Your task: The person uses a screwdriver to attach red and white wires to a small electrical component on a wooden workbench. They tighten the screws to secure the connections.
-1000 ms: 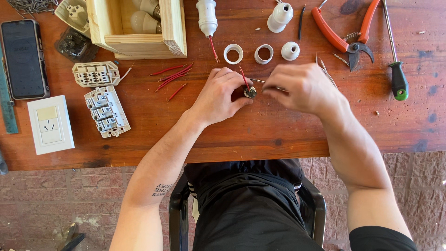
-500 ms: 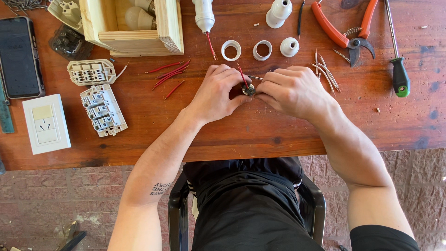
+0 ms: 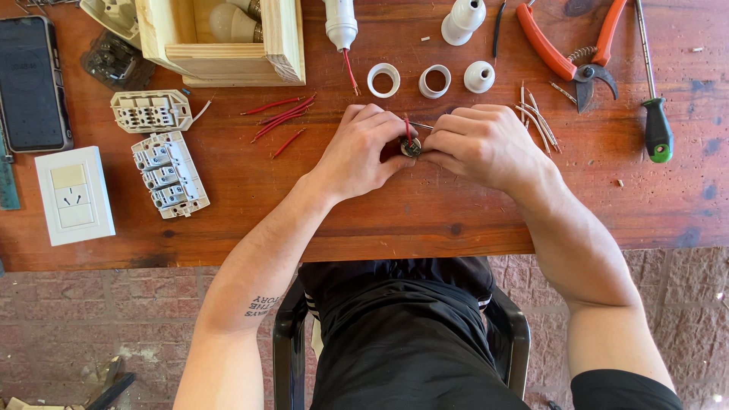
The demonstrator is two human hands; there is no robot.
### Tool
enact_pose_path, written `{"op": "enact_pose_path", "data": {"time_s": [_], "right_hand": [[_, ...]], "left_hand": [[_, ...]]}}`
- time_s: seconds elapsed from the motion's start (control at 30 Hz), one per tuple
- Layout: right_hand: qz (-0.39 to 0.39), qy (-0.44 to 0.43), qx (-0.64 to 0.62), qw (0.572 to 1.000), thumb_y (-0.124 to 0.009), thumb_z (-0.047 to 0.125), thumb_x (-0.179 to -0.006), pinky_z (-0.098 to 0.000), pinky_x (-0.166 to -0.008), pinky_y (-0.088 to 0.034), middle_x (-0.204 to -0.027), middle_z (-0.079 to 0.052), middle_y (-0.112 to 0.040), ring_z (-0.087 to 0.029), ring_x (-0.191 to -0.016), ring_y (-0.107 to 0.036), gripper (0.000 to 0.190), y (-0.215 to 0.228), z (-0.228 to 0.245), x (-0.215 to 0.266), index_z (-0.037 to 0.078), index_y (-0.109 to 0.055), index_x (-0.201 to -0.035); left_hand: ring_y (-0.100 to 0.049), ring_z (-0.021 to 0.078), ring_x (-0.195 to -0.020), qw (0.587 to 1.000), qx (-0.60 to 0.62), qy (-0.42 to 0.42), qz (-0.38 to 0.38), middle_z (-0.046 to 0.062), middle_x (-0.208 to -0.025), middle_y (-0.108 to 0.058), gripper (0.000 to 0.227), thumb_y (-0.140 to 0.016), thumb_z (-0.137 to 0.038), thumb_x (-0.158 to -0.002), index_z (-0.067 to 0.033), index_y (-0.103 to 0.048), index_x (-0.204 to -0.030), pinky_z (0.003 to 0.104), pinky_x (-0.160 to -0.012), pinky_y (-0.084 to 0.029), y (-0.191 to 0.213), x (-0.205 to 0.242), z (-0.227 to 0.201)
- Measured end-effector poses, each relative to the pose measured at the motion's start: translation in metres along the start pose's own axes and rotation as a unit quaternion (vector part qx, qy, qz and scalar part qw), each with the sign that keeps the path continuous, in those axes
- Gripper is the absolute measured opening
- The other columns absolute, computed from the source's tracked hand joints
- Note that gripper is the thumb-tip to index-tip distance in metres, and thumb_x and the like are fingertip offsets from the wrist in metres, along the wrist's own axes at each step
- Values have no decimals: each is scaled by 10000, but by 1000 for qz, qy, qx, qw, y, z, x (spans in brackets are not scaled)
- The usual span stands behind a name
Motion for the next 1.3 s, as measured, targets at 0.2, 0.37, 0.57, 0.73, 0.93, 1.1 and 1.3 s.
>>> {"op": "enact_pose_path", "data": {"time_s": [0.2, 0.37, 0.57, 0.73, 0.93, 1.1, 1.3], "right_hand": [[5, 14, -1, 1000, -820, 156, -912, -342, -636, -512, -882, -6, -673, -225, -780, -671, 161, -2, 0, -1, 139, -666, -866], [10, 24, 6, 1000, -827, 168, -897, -341, -637, -507, -884, -5, -671, -222, -783, -669, 178, -8, -3, 1, 141, -655, -861], [13, 30, -5, 999, -828, 177, -914, -338, -639, -495, -870, -3, -666, -224, -754, -650, 194, -8, -5, 0, 137, -649, -849], [11, 47, -8, 999, -823, 158, -913, -357, -636, -489, -871, -24, -659, -246, -752, -644, 208, -6, -4, -1, 123, -630, -843], [15, 47, 1, 999, -843, 198, -893, -354, -656, -493, -890, -12, -673, -229, -772, -655, 196, -8, -4, 0, 138, -658, -872], [28, -44, 22, 998, -848, 303, -899, -395, -752, -549, -1006, -91, -711, -287, -928, -712, 284, 4, -17, 10, 83, -707, -1009], [120, -171, 109, 972, -788, 295, -894, -423, -889, -559, -1088, -95, -700, -296, -1039, -706, 351, 1, -35, 48, 89, -724, -1171]], "left_hand": [[-615, 199, -1035, 1000, -10, -4, 7, 10, -1042, -683, 401, -885, -321, -816, -150, -679, -1114, 377, -1007, -389, 0, -1, -3], [-610, 196, -1034, 1000, -20, -3, 6, 3, -1044, -678, 388, -894, -304, -803, -151, -671, -1081, 378, -1003, -392, -2, 0, -2], [-608, 198, -1029, 1000, -20, -3, 8, 6, -1041, -676, 357, -887, -288, -808, -145, -664, -1046, 374, -996, -389, 1, -1, -4], [-608, 199, -1029, 1000, -24, -4, 7, 6, -1044, -676, 353, -884, -294, -811, -143, -659, -1039, 376, -996, -390, 0, -1, -3], [-609, 196, -1031, 1000, -15, -2, 9, 4, -1045, -676, 358, -871, -318, -838, -148, -667, -1079, 372, -1003, -387, 1, 0, -4], [-611, 199, -1034, 1000, -6, -3, 5, 1, -1042, -672, 381, -865, -346, -844, -157, -666, -1110, 376, -1012, -391, 0, 1, -2], [-613, 215, -1018, 1000, -5, 5, -2, 5, -1012, -651, 456, -871, -430, -812, -171, -659, -1122, 390, -1010, -400, -5, 3, 2]]}}
Point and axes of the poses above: each hand's wrist, its own x-axis away from the middle knuckle, its own y-axis out of the back of the hand, z = x × y, the point moved 7 cm from there along -x, towards the middle knuckle
